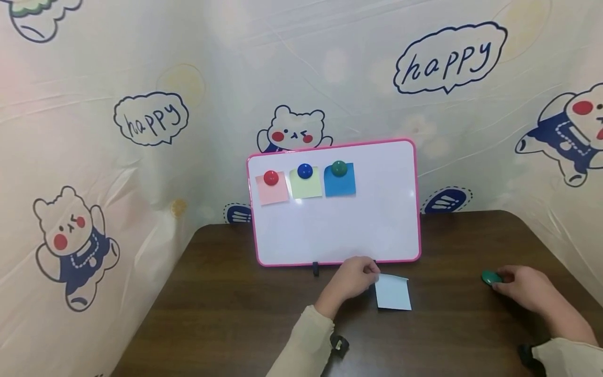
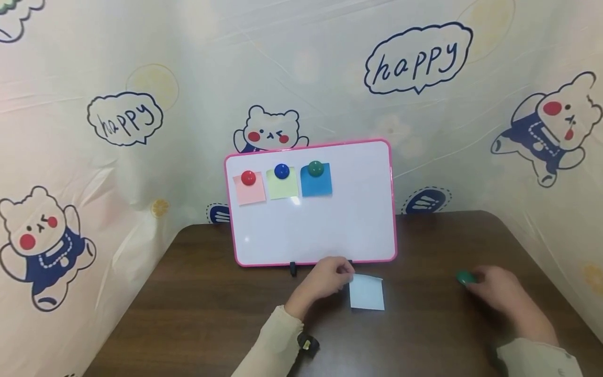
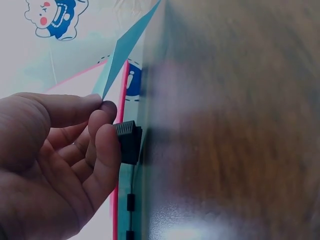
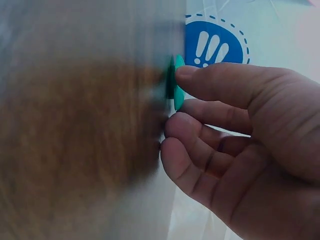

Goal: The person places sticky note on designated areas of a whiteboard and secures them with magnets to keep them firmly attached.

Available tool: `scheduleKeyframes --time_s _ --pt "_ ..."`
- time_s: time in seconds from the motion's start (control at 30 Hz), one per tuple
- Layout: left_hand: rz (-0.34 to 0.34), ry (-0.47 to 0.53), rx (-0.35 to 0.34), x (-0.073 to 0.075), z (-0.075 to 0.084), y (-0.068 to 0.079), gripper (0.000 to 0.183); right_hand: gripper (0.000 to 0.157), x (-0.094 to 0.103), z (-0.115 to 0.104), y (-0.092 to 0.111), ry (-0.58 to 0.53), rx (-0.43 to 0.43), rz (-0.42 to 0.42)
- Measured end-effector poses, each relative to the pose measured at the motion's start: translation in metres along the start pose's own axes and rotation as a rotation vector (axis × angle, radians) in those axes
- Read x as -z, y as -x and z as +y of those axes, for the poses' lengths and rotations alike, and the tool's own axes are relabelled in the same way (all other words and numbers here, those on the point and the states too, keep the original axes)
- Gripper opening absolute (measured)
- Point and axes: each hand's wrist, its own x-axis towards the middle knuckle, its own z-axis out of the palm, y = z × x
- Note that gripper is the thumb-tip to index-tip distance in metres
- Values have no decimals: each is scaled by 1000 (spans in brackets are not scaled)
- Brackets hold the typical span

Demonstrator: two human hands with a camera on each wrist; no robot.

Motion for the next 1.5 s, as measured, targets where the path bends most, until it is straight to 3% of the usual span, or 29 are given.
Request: scheduleKeyframes --time_s 0.27,0.87,1.3,1.5 --pt "-13 15 21 2 6 0 4 65 -1 6 -7 9 -12 -12" --pt "0 9 28 1 6 1 4 48 -10 3 -7 -13 17 18" --pt "-4 38 16 3 7 3 5 56 -15 -1 -5 -86 2 92" --pt "3 47 20 7 8 3 5 48 -15 -4 -6 -93 7 104"
